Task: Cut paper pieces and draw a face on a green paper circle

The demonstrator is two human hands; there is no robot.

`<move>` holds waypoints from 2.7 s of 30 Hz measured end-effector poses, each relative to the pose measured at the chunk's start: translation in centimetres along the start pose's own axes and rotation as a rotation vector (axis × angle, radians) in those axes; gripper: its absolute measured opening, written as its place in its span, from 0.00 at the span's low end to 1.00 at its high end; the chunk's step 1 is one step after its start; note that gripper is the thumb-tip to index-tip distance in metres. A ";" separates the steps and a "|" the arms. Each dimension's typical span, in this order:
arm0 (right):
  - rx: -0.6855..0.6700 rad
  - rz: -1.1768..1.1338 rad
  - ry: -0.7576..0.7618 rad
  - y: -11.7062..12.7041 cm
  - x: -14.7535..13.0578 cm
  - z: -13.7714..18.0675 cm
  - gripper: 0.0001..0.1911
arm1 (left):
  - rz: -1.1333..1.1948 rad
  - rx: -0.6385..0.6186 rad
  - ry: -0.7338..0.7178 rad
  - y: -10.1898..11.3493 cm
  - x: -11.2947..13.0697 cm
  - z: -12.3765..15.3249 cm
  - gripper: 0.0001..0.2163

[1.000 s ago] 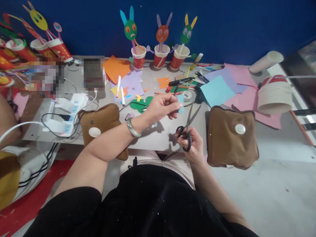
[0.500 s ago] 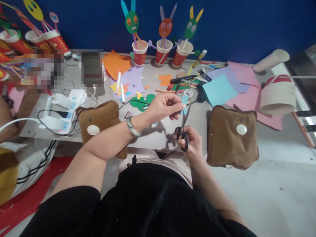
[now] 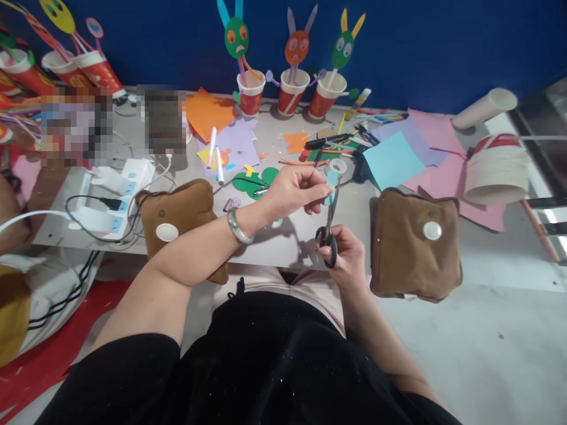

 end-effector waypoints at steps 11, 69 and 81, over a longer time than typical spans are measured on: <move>-0.007 -0.070 -0.003 -0.2 0.1 0.2 0.37 | 0.005 0.008 0.019 -0.1 0.1 0.1 0.22; 0.151 -0.160 0.136 2.3 -2.7 -2.2 0.28 | -0.087 -0.215 0.016 -1.8 0.1 0.4 0.20; 0.343 -0.055 0.212 3.1 -3.5 -3.2 0.22 | -0.060 -0.177 0.028 -1.7 -0.7 0.0 0.24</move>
Point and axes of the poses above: each hand's wrist, its own z-axis away from the middle knuckle, its own y-axis out of the back of the hand, x = y × z, the point moved 9 cm from there along -z, towards the middle knuckle, and after that the axes turned 4 degrees about -z, right-handed, at the moved point
